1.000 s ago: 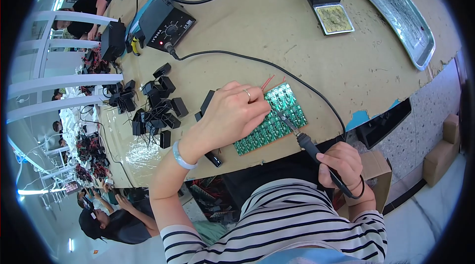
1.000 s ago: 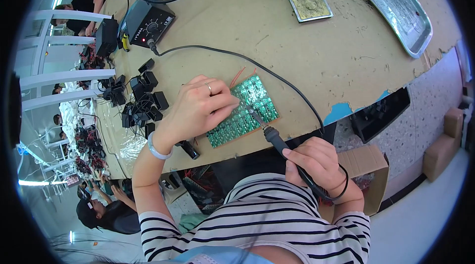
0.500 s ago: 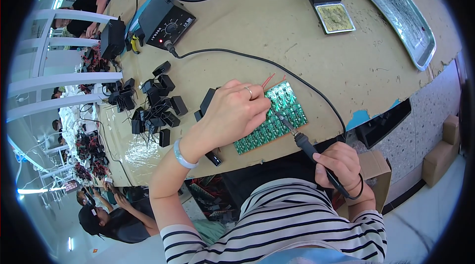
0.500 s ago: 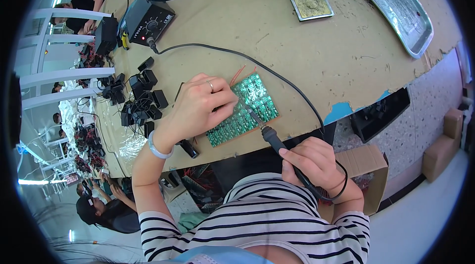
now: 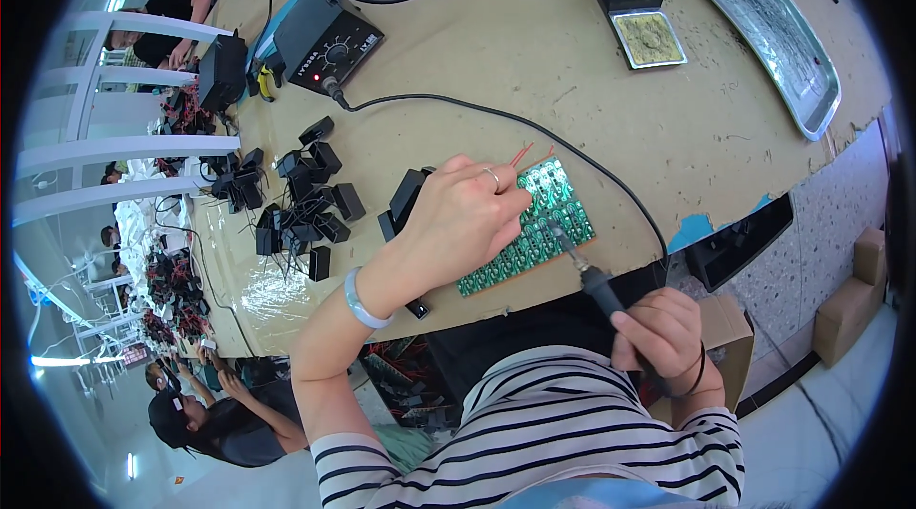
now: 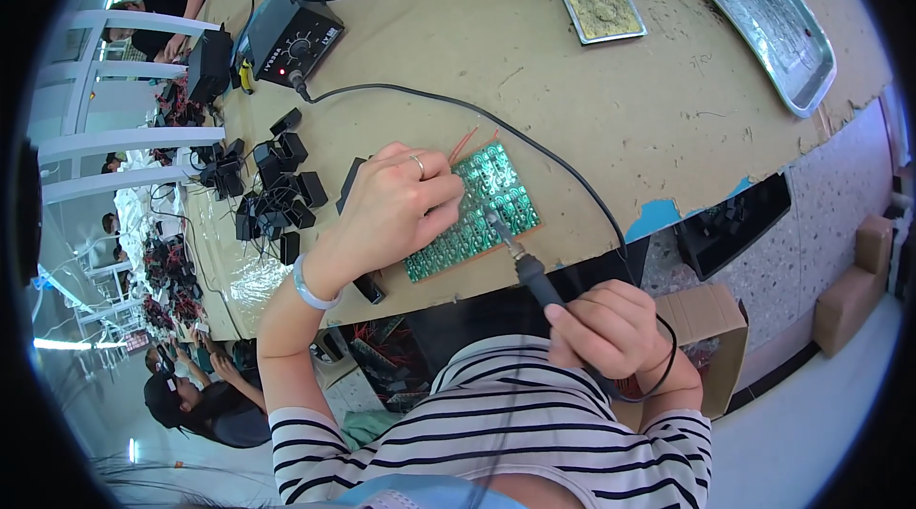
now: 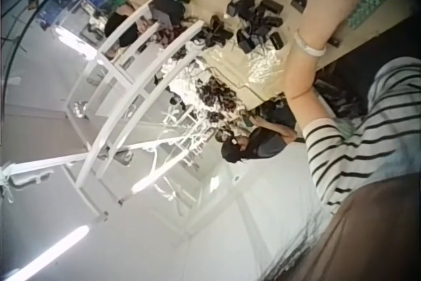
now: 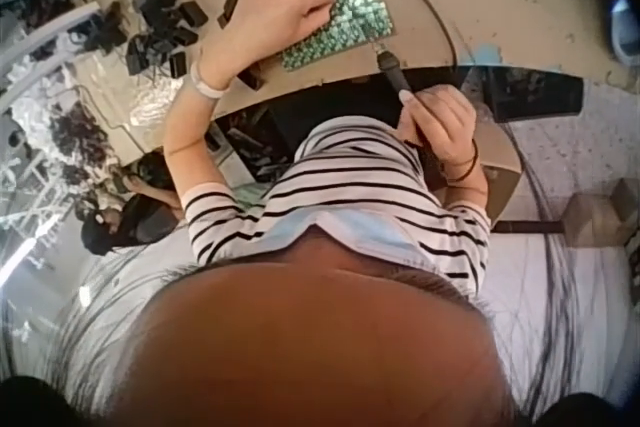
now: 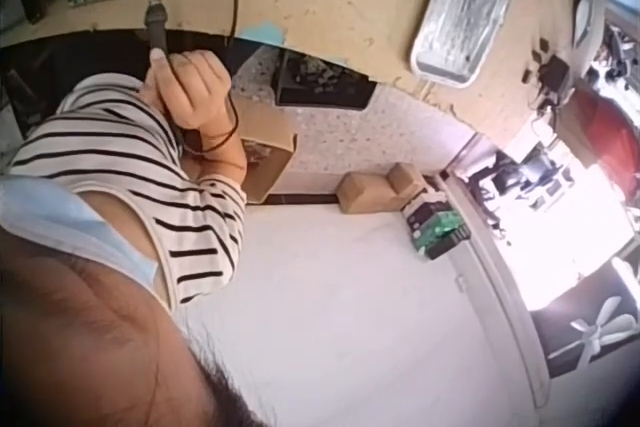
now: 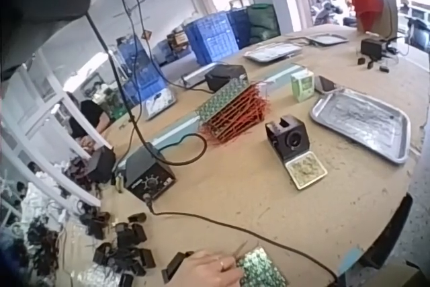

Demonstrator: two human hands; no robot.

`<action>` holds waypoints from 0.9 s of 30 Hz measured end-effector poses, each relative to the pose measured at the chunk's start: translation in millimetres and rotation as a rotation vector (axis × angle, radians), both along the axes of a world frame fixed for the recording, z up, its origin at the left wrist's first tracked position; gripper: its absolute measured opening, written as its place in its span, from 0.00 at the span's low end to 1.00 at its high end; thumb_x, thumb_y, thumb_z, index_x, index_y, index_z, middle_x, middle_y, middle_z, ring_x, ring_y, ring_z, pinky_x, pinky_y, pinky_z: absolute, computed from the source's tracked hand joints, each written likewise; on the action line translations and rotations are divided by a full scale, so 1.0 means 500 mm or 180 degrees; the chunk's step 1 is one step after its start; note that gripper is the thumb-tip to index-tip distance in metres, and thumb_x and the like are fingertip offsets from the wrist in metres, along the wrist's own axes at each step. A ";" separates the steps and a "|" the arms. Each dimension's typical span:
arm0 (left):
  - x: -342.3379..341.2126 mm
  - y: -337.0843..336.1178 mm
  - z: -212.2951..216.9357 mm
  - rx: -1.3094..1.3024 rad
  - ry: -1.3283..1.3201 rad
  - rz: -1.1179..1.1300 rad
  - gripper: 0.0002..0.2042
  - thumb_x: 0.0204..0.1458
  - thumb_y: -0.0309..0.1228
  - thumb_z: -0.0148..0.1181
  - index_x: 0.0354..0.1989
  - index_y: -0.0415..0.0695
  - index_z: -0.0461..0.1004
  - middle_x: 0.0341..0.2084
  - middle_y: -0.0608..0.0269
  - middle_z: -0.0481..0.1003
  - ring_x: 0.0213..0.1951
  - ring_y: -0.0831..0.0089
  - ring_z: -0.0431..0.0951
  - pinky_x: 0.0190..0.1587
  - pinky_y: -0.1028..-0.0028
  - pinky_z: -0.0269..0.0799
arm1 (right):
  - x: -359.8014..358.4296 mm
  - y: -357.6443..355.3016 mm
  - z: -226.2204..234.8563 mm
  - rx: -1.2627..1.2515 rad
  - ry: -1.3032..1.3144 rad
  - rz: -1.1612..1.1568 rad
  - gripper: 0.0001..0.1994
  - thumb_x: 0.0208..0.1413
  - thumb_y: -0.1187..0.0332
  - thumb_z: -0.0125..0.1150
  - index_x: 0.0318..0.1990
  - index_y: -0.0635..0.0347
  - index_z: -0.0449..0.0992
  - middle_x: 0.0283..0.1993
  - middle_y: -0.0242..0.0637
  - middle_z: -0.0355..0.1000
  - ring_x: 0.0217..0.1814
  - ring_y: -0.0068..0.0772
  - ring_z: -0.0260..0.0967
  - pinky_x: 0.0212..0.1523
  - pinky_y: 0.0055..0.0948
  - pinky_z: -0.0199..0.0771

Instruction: Soldering electronic components onto a printed circuit board at a workbench.

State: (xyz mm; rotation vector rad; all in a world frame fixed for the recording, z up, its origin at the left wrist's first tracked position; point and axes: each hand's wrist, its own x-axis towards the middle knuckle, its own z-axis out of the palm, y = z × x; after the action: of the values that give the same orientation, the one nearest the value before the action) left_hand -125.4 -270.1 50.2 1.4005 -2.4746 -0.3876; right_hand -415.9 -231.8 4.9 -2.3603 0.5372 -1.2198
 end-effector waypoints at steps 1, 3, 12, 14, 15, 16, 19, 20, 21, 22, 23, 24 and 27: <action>0.000 0.004 0.002 -0.0007 -0.0006 0.0020 0.05 0.42 0.26 0.66 0.26 0.44 0.75 0.24 0.64 0.72 0.31 0.65 0.78 0.40 0.67 0.70 | -0.009 0.003 0.003 0.0159 -0.0139 -0.0102 0.13 0.45 0.79 0.66 0.41 0.67 0.79 0.26 0.33 0.70 0.23 0.31 0.70 0.25 0.27 0.73; 0.002 0.007 0.004 -0.0009 -0.0046 0.0025 0.04 0.43 0.26 0.66 0.26 0.44 0.75 0.24 0.64 0.72 0.31 0.65 0.78 0.40 0.67 0.70 | -0.018 0.001 0.010 0.0292 -0.0167 -0.0070 0.13 0.45 0.79 0.65 0.41 0.67 0.79 0.27 0.34 0.71 0.23 0.33 0.72 0.26 0.29 0.75; -0.002 0.012 0.001 -0.0165 -0.0069 0.0064 0.05 0.43 0.26 0.67 0.27 0.45 0.76 0.25 0.65 0.73 0.33 0.66 0.78 0.44 0.67 0.71 | -0.007 0.002 0.008 0.0456 -0.0179 -0.0088 0.13 0.43 0.81 0.63 0.39 0.66 0.80 0.27 0.34 0.72 0.24 0.32 0.72 0.27 0.29 0.76; 0.000 0.019 -0.004 -0.0193 -0.0051 0.0110 0.05 0.43 0.26 0.67 0.28 0.45 0.77 0.26 0.65 0.74 0.33 0.66 0.78 0.44 0.67 0.72 | -0.004 0.002 0.004 0.0471 -0.0194 -0.0083 0.12 0.43 0.81 0.63 0.39 0.66 0.80 0.27 0.34 0.72 0.24 0.32 0.72 0.27 0.29 0.76; 0.001 0.021 -0.003 -0.0214 -0.0041 0.0137 0.05 0.44 0.25 0.67 0.29 0.44 0.78 0.27 0.65 0.75 0.33 0.65 0.78 0.45 0.67 0.72 | -0.005 0.002 0.005 0.0477 -0.0210 -0.0084 0.12 0.43 0.81 0.64 0.39 0.67 0.80 0.27 0.34 0.72 0.24 0.32 0.72 0.27 0.29 0.76; 0.001 0.023 -0.002 -0.0236 -0.0031 0.0163 0.05 0.45 0.25 0.68 0.30 0.44 0.79 0.28 0.65 0.76 0.34 0.65 0.79 0.45 0.66 0.72 | -0.006 0.001 0.006 0.0479 -0.0209 -0.0084 0.12 0.43 0.81 0.64 0.39 0.67 0.80 0.27 0.34 0.72 0.24 0.32 0.72 0.27 0.29 0.76; 0.002 0.031 0.000 -0.0276 0.0064 0.0234 0.05 0.47 0.24 0.68 0.32 0.43 0.80 0.29 0.64 0.77 0.34 0.64 0.78 0.45 0.65 0.73 | -0.007 0.001 0.002 0.0513 -0.0244 -0.0109 0.13 0.43 0.81 0.64 0.40 0.67 0.80 0.27 0.34 0.73 0.24 0.32 0.72 0.27 0.29 0.76; 0.001 0.033 0.000 -0.0272 0.0070 0.0234 0.05 0.47 0.24 0.68 0.32 0.43 0.80 0.29 0.64 0.77 0.34 0.64 0.78 0.45 0.65 0.73 | -0.006 0.000 0.001 0.0536 -0.0236 -0.0097 0.12 0.43 0.80 0.64 0.39 0.66 0.80 0.27 0.34 0.73 0.24 0.32 0.72 0.27 0.29 0.76; 0.000 0.034 0.001 -0.0288 0.0063 0.0235 0.05 0.47 0.24 0.68 0.32 0.43 0.79 0.29 0.64 0.76 0.34 0.64 0.78 0.46 0.65 0.73 | -0.005 -0.001 0.002 0.0558 -0.0226 -0.0087 0.12 0.44 0.80 0.64 0.39 0.66 0.80 0.28 0.34 0.73 0.24 0.33 0.72 0.27 0.28 0.75; -0.001 0.035 0.001 -0.0304 0.0059 0.0235 0.05 0.48 0.25 0.69 0.32 0.42 0.79 0.29 0.63 0.76 0.34 0.63 0.78 0.46 0.65 0.72 | -0.004 -0.002 0.004 0.0560 -0.0216 -0.0089 0.12 0.44 0.80 0.64 0.39 0.66 0.80 0.28 0.34 0.73 0.24 0.33 0.72 0.27 0.28 0.75; -0.003 0.034 0.001 -0.0303 0.0071 0.0233 0.05 0.48 0.25 0.69 0.32 0.42 0.79 0.29 0.63 0.76 0.34 0.63 0.78 0.46 0.65 0.72 | -0.003 -0.003 0.006 0.0591 -0.0182 -0.0107 0.12 0.44 0.80 0.65 0.39 0.66 0.80 0.28 0.35 0.73 0.24 0.33 0.72 0.27 0.28 0.75; -0.003 0.035 0.000 -0.0324 0.0047 0.0239 0.06 0.47 0.25 0.69 0.33 0.42 0.79 0.30 0.63 0.76 0.34 0.63 0.77 0.46 0.64 0.72 | -0.001 -0.004 0.006 0.0627 -0.0154 -0.0118 0.12 0.44 0.80 0.65 0.40 0.66 0.80 0.28 0.35 0.73 0.24 0.33 0.72 0.27 0.28 0.75; -0.002 0.036 -0.003 -0.0343 -0.0005 0.0270 0.07 0.47 0.24 0.69 0.34 0.42 0.79 0.31 0.63 0.75 0.35 0.62 0.77 0.46 0.64 0.71 | 0.002 -0.005 0.001 0.0625 -0.0185 -0.0167 0.13 0.45 0.80 0.65 0.41 0.65 0.80 0.28 0.35 0.73 0.24 0.33 0.72 0.26 0.29 0.75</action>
State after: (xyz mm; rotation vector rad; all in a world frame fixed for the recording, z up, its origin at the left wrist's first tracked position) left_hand -126.5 -251.9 48.9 1.4562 -2.3891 -0.2319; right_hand -414.9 -234.4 5.3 -2.1530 0.6713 -1.1962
